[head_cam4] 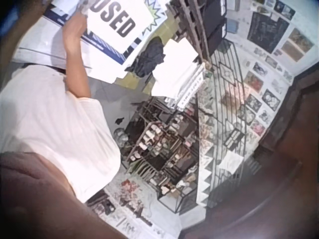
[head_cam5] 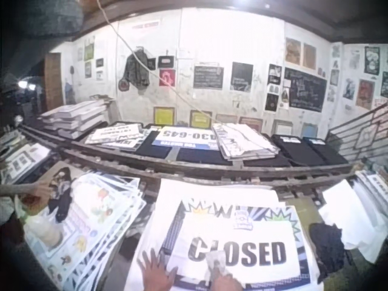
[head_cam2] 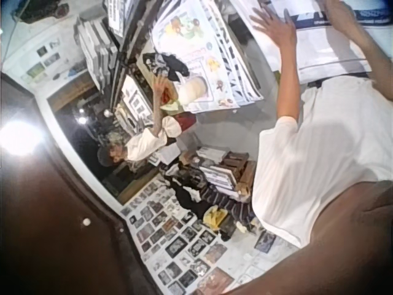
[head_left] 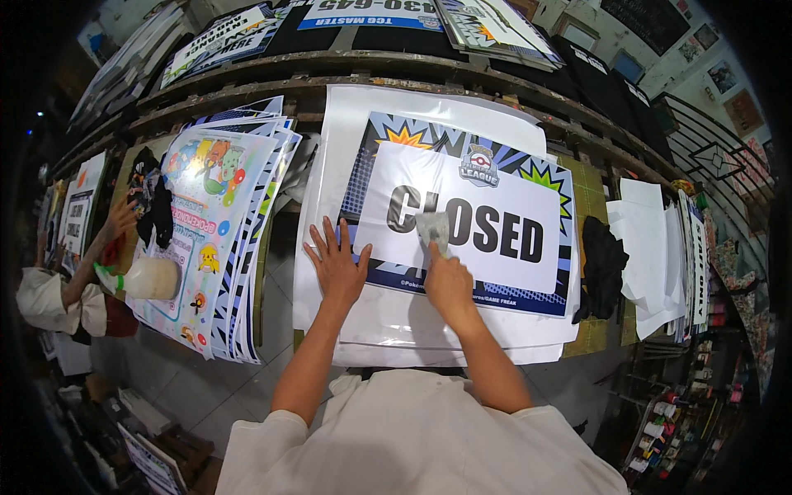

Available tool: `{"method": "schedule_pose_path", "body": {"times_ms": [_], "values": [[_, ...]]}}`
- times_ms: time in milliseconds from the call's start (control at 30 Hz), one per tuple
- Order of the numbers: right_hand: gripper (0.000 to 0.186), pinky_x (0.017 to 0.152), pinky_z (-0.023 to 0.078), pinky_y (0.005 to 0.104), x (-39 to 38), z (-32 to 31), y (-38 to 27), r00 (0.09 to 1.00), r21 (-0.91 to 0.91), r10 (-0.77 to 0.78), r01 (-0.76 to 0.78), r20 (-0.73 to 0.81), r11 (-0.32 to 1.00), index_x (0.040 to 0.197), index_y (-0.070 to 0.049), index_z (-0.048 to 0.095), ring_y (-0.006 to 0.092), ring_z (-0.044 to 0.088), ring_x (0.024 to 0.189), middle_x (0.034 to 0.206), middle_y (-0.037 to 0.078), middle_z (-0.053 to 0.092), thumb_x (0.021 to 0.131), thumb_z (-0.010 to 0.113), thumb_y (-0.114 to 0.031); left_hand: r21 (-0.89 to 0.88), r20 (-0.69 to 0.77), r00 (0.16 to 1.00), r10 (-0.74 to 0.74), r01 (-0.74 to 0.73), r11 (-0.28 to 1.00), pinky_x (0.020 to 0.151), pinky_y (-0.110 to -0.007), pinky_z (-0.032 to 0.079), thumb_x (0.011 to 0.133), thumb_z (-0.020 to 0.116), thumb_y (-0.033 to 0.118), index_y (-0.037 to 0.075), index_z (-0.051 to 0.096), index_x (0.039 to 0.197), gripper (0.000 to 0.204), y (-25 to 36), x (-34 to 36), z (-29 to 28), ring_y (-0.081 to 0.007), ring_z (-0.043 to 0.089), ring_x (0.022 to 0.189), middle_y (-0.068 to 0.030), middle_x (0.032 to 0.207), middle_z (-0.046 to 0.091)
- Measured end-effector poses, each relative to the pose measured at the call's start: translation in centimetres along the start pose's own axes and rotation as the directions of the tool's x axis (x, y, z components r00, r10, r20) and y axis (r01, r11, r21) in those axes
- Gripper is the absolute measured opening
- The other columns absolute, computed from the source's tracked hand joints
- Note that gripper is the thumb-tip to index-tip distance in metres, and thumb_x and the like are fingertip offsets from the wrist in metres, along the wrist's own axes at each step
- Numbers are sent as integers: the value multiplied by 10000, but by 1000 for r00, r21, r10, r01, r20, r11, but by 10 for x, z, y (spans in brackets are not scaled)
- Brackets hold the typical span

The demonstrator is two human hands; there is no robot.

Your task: The person applies a 'CLOSED' sign to a flat surface, smoothing it with a cloth and a squeegee. They then apply a 'STAFF ONLY' sign to a black surface, using a spray bottle and a squeegee to ensure adhesion. Finally, they return to the 'CLOSED' sign to smooth it further.

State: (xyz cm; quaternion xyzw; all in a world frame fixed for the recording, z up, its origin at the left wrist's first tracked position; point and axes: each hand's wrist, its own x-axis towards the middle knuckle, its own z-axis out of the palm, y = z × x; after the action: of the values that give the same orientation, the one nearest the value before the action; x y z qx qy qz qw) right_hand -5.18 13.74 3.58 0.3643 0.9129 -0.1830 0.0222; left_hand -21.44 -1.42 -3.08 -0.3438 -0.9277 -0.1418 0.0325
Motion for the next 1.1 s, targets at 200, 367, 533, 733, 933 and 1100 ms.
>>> {"method": "schedule_pose_path", "body": {"times_ms": [200,367,533,733,933,1100], "values": [[386,809,590,553,83,-14,3,999,2,43,-43,-2,999,1346,-72,651,449,729,918,965,285,732,998,510,-160,42,-10,1000,12,-12,999,1229,-705,29,1061,471,535,44,311,1631,770,-3,-1,0,-535,53,1564,-258,1708,166],[347,885,577,550,132,-25,3,999,-52,41,-40,26,998,1308,-127,682,455,717,1002,1028,266,740,1025,496,-202,9,9,1000,-13,13,1000,1218,-722,40,1062,468,549,40,366,1612,756,-3,-2,1,-541,46,1568,-263,1708,176],[339,904,579,538,174,-32,7,998,-98,58,-56,23,994,1268,-116,698,427,715,1055,1098,233,744,984,521,-170,-7,-1,1000,13,-13,1000,1216,-726,73,1058,458,559,31,371,1606,766,-5,0,1,-551,79,1559,-275,1696,201],[393,951,566,514,223,-33,17,987,-139,144,-133,77,981,1322,-149,716,441,718,1053,1112,261,742,992,509,-202,-22,48,999,1,0,1000,1216,-730,76,1065,420,576,19,340,1615,787,-3,1,-4,-552,84,1555,-282,1692,197],[411,952,566,500,265,-35,36,994,-251,-19,46,108,967,1349,-169,708,428,724,1048,1135,252,740,989,513,-193,-52,21,1000,11,-10,999,1217,-729,71,1066,421,575,10,354,1605,784,-5,0,-5,-554,77,1554,-290,1689,195],[405,954,564,501,261,-44,27,996,-255,-47,64,70,965,1356,-172,698,424,722,1047,1133,250,740,998,513,-208,-52,-4,1000,3,-3,999,1216,-728,78,1059,437,572,0,371,1594,786,-4,0,-6,-557,99,1549,-300,1677,216]]}}
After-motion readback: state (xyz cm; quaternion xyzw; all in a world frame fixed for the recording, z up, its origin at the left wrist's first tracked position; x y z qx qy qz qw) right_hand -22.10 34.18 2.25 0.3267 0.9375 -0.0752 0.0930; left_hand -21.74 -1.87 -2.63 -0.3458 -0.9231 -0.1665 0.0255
